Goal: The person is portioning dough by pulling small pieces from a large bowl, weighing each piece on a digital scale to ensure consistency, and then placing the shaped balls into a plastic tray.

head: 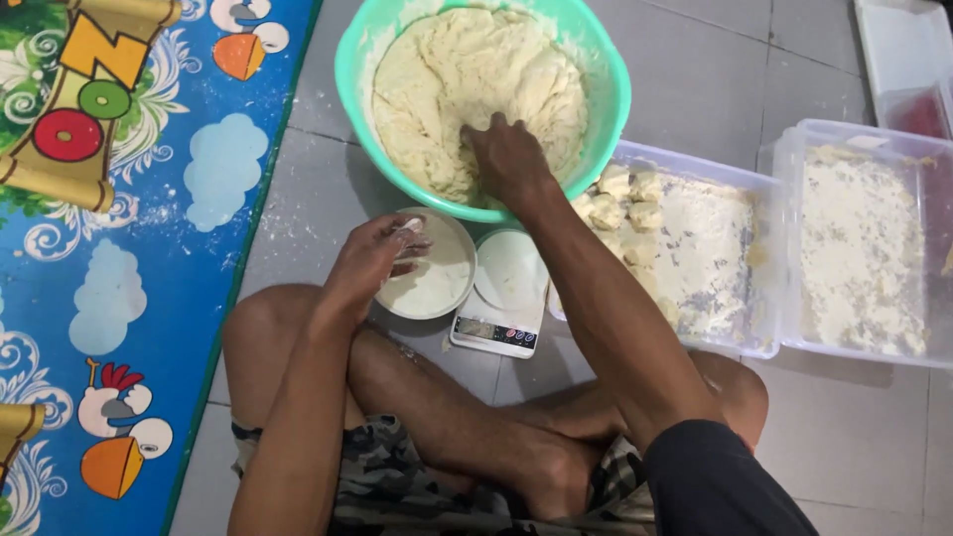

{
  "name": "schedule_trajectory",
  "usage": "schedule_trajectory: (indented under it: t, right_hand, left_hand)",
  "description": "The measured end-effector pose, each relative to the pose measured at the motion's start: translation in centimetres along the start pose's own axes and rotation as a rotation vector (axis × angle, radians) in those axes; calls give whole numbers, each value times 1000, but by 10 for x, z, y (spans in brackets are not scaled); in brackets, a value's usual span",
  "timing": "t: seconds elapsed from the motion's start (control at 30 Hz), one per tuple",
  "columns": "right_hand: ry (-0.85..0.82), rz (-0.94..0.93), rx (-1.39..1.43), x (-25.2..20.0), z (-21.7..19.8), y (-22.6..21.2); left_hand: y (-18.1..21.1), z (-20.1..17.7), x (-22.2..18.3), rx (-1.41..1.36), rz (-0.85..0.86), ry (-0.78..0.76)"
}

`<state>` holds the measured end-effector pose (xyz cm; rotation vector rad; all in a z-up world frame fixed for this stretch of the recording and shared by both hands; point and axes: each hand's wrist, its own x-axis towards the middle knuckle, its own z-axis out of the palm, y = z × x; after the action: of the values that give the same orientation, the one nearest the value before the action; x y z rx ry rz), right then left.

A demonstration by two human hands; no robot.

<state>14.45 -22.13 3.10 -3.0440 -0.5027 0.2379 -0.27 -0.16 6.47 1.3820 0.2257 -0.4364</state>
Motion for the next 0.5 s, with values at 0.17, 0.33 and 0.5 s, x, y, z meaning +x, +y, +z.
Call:
schedule_trajectory:
  t: [0.17,0.33,0.5]
  right_hand:
    - [31,-21,61,-4,-41,-9]
    - [-83,-3,247,-12,-87,-7]
    - [-211,16,175,-32,-130,-27]
  left_hand:
    - [-5,20,15,-242,129,-14]
    - [3,32,21,-260,169,21]
    - [9,28,19,-115,181,66]
